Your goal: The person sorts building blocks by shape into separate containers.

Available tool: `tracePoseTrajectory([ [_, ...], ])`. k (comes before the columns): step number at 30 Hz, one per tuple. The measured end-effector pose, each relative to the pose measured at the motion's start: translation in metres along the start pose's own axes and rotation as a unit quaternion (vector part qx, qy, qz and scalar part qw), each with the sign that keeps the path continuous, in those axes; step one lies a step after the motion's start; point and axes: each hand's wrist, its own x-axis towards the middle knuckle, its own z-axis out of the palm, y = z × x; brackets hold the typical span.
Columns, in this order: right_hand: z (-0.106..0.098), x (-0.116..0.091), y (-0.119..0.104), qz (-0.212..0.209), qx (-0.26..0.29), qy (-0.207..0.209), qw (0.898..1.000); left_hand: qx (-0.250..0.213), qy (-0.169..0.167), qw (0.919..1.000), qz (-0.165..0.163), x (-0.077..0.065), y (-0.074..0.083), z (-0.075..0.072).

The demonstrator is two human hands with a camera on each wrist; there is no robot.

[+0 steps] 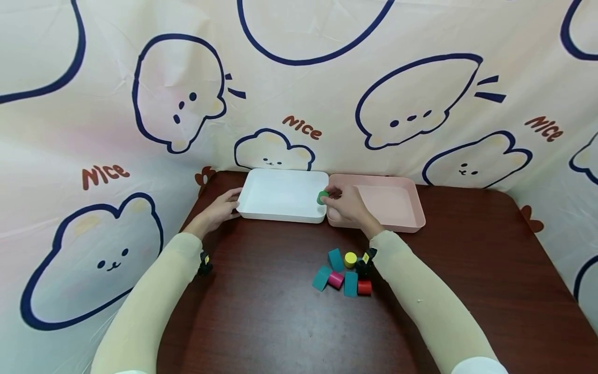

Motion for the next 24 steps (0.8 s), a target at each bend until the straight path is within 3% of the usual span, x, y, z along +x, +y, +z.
tracePoseTrajectory([
  [24,0.0007,0.0017,0.0034,-0.007,-0.001,-0.003,1.000,-0.003,0.000,1.0000,0.008,0.0004,-0.0018,-0.0001],
])
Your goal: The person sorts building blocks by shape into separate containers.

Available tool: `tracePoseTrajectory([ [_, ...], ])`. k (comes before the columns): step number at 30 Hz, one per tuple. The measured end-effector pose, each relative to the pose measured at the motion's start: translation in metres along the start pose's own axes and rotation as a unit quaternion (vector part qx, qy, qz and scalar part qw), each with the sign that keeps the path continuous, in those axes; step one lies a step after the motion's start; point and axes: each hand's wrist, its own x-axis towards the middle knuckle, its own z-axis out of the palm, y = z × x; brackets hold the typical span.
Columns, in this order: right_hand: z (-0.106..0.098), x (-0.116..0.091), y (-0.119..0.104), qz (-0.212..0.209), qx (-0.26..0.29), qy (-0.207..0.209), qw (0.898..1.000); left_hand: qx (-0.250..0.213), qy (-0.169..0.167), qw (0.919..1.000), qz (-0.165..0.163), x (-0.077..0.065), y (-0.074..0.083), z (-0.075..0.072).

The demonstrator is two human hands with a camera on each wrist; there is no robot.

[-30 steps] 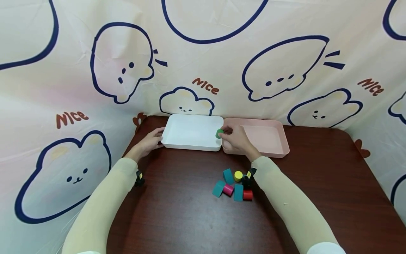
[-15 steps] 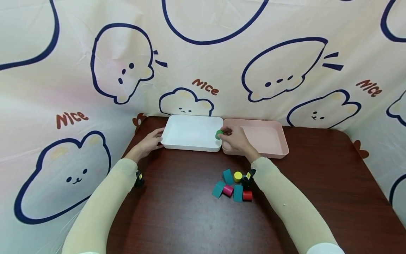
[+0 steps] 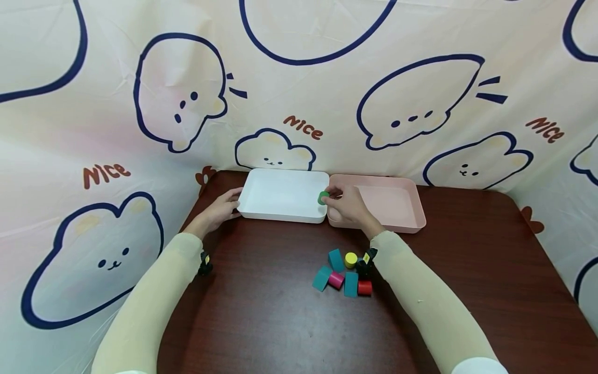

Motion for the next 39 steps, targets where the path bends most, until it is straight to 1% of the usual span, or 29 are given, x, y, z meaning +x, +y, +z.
tracePoseTrajectory([
  [7,0.0002,-0.0003,0.0001,0.005,-0.001,-0.001,1.000,-0.004,-0.003,1.0000,0.006,-0.0029,0.0001,0.0004],
  [10,0.0003,-0.0008,-0.0007,0.006,0.003,0.001,1.000,-0.002,-0.005,0.9999,0.009,-0.0021,-0.0009,-0.0001],
  [26,0.0018,-0.0020,0.0027,0.022,0.000,-0.003,1.000,0.001,-0.005,1.0000,0.002,-0.0018,-0.0005,0.0001],
  [34,-0.0013,-0.0031,0.0028,0.004,-0.018,-0.009,1.000,-0.011,-0.002,0.9999,0.005,-0.0002,-0.0024,0.0008],
  [39,-0.0036,-0.0044,0.0030,-0.005,-0.013,-0.016,1.000,-0.010,-0.002,0.9999,0.001,0.0001,-0.0021,-0.0001],
])
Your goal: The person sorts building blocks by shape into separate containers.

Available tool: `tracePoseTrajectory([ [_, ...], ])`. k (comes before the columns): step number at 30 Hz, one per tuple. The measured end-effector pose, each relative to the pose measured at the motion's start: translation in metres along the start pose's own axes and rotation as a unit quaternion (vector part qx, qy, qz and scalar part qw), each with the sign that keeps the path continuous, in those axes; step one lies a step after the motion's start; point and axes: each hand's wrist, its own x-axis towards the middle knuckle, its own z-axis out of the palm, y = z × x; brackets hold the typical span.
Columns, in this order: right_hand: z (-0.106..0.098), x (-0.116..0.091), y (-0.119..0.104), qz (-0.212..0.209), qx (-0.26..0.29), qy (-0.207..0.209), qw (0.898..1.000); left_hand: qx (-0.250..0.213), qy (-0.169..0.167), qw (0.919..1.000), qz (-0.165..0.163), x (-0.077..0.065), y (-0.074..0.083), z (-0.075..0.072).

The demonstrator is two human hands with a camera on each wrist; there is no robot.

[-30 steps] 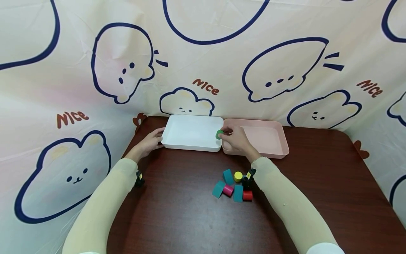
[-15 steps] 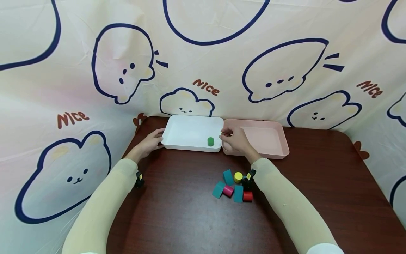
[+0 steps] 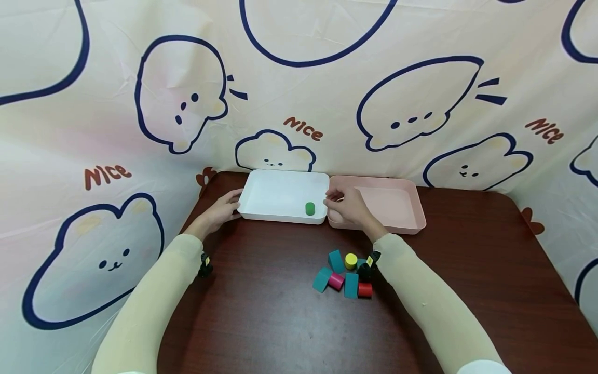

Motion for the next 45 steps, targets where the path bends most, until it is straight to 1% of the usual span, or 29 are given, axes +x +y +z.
tracePoseTrajectory([
  [2,0.000,-0.002,0.000,-0.005,0.002,-0.003,1.000,-0.001,-0.001,1.0000,-0.002,0.000,0.001,0.000],
  [11,-0.003,-0.011,0.000,-0.023,-0.018,-0.021,0.999,-0.001,-0.001,1.0000,-0.001,-0.001,0.002,-0.001],
  [24,-0.005,-0.024,-0.003,-0.042,-0.008,-0.052,0.998,0.004,0.002,1.0000,-0.004,-0.001,0.004,-0.001],
  [30,-0.006,-0.034,-0.006,-0.048,-0.001,-0.067,0.997,0.003,0.003,1.0000,-0.004,0.001,0.005,-0.001],
  [37,-0.007,-0.046,-0.007,-0.052,-0.009,-0.083,0.995,0.004,-0.001,1.0000,-0.004,-0.001,0.005,0.000],
  [45,-0.009,-0.058,-0.007,-0.070,-0.006,-0.094,0.993,-0.001,-0.004,1.0000,0.000,-0.002,0.003,0.001],
])
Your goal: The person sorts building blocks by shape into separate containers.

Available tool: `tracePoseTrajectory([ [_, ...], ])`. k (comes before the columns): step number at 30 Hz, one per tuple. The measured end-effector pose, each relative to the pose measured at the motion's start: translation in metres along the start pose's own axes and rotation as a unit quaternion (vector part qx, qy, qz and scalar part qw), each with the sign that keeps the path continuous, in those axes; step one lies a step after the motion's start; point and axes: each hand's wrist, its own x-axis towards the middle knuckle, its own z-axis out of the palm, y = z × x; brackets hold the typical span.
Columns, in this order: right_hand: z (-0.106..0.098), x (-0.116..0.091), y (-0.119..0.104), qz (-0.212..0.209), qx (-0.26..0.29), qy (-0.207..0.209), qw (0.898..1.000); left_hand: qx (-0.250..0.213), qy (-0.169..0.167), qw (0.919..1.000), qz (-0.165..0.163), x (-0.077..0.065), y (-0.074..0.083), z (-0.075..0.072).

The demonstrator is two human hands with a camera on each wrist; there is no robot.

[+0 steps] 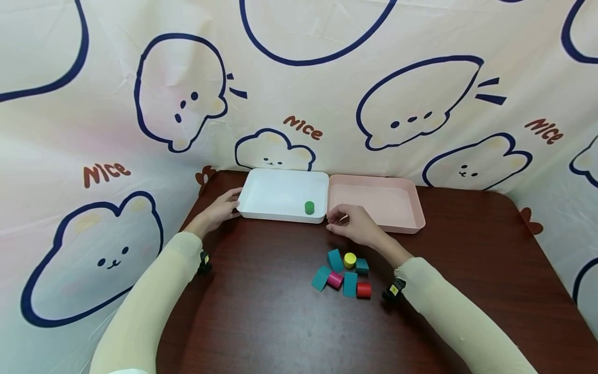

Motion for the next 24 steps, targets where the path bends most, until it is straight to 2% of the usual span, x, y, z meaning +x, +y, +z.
tracePoseTrajectory([
  [17,-0.004,-0.028,-0.001,-0.007,-0.018,-0.045,0.999,0.003,0.001,1.0000,-0.005,0.003,-0.002,0.000],
  [24,-0.008,-0.040,0.001,-0.014,-0.032,-0.052,0.998,0.000,0.001,1.0000,-0.007,0.003,-0.002,-0.001],
])
